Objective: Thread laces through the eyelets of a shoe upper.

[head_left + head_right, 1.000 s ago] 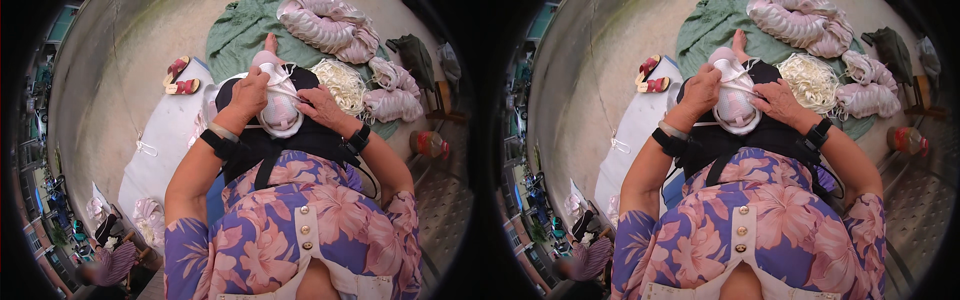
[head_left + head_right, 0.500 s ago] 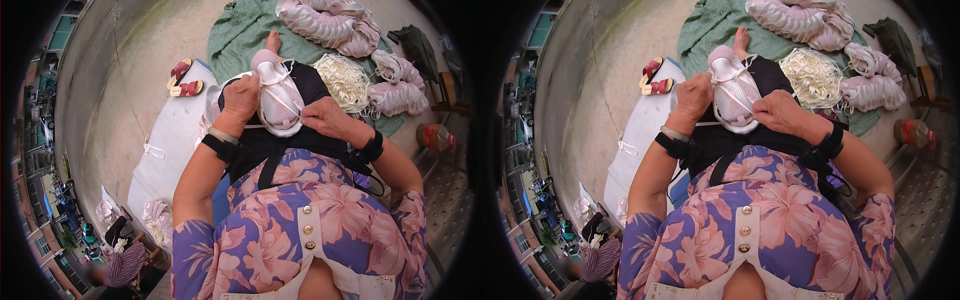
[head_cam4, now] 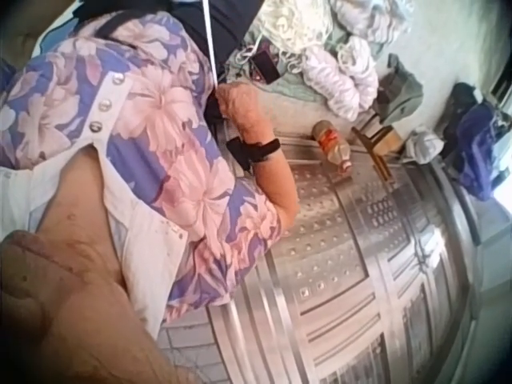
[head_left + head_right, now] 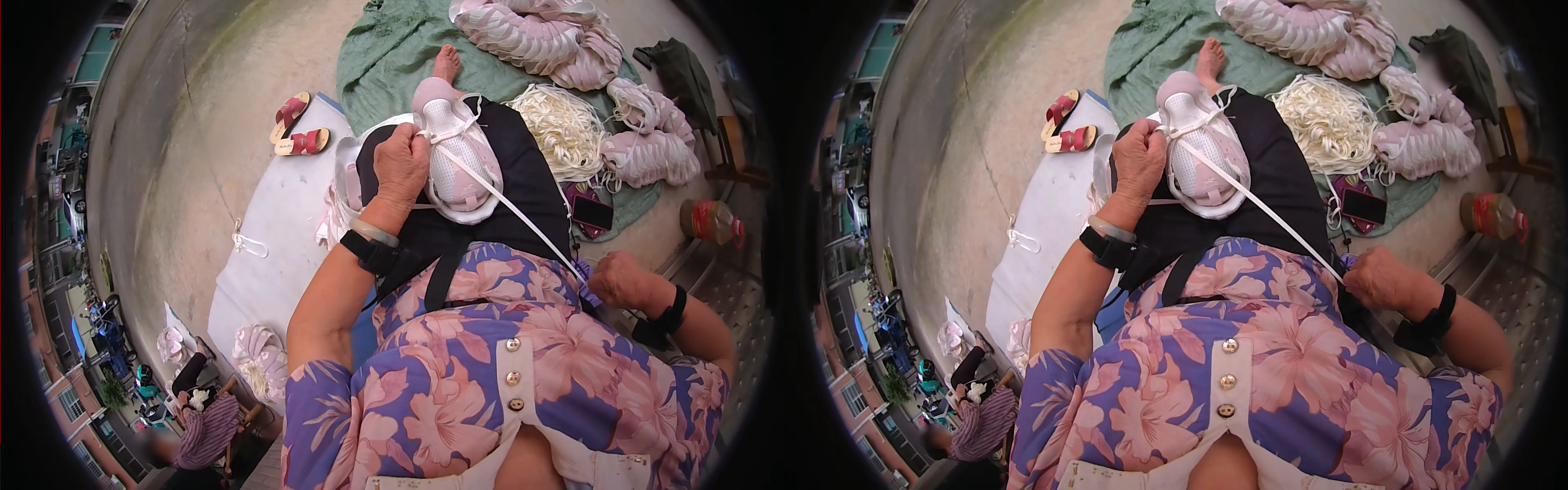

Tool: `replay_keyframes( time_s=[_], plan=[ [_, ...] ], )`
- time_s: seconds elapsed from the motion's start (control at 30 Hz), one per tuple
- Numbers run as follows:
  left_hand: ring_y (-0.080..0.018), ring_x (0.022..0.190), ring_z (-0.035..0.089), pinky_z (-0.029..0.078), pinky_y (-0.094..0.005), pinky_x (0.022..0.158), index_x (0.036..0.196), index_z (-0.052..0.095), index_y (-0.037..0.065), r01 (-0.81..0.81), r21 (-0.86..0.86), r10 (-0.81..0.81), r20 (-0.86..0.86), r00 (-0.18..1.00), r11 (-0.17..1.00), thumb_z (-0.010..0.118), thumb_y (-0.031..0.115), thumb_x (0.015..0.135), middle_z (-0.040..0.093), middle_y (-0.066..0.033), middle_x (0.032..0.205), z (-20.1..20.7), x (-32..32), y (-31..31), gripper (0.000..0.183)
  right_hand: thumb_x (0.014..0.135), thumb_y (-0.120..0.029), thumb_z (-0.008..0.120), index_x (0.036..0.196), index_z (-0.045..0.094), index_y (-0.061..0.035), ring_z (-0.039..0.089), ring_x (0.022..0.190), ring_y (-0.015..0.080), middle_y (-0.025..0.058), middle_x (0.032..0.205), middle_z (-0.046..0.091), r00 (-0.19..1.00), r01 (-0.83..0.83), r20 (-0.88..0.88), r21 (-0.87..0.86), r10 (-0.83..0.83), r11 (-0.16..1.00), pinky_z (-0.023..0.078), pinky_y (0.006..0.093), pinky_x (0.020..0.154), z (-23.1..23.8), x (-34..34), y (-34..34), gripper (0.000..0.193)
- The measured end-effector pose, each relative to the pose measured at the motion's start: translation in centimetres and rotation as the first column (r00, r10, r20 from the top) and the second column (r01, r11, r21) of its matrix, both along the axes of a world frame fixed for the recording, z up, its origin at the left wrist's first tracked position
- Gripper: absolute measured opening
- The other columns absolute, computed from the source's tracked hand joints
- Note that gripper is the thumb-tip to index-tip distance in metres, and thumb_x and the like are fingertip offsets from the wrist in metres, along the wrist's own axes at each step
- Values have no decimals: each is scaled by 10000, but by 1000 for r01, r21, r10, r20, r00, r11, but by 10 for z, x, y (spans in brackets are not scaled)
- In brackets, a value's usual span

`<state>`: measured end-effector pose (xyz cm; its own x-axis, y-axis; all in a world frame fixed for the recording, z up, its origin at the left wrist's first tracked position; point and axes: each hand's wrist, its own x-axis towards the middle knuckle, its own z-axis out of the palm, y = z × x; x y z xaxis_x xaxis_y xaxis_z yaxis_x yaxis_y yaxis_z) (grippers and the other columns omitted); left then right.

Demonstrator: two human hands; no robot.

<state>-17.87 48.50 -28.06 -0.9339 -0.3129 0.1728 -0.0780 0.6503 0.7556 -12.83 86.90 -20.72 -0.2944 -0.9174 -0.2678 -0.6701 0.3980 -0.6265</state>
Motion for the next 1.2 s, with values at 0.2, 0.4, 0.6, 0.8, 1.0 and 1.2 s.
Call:
replay_keyframes(
  time_s=[0.2,0.4,0.6,0.8,1.0,1.2],
  plan=[
    [-320,584,601,467,-381,556,839,599,41,13,76,-9,-48,999,997,536,111,754,583,-162,616,-2,1,5,127,590,-170,592,549,530,-99,569,547,298,95,540,547,989,-125,-41,298,143,946,451,382,536,-28,27,60,103],
    [-310,583,602,466,-374,563,856,599,45,66,38,-69,68,995,997,532,112,760,587,-155,618,1,10,5,135,593,-182,579,583,567,-109,587,567,289,102,566,572,962,-226,-30,474,272,851,459,392,562,-52,35,88,76],
    [-308,566,600,463,-377,550,868,588,46,81,46,-80,-31,996,996,531,119,772,587,-147,603,-7,13,3,134,580,-176,555,599,582,-111,583,590,289,99,567,570,974,-156,-65,498,216,853,428,409,562,-66,11,54,73],
    [-210,615,543,444,-315,591,829,519,22,44,-125,-57,-110,992,991,613,104,765,534,-93,701,2,4,11,140,742,-145,581,867,577,-47,579,618,298,95,635,566,829,508,-76,-312,-554,803,464,386,615,-51,-84,-100,159],
    [-300,854,493,408,-377,758,915,460,33,74,-233,-90,-56,994,970,693,201,691,498,-136,893,10,-6,17,364,694,-340,695,1151,517,-52,592,776,266,102,807,581,875,459,35,-382,-483,802,465,363,708,-48,-112,-190,568],
    [-319,855,491,413,-387,757,921,443,33,142,-97,-141,20,990,985,709,216,659,490,-145,926,7,-4,12,416,655,-249,671,1107,536,-35,579,831,314,145,870,580,871,490,134,-203,-472,847,455,387,745,-51,-125,-197,519]
  ],
)
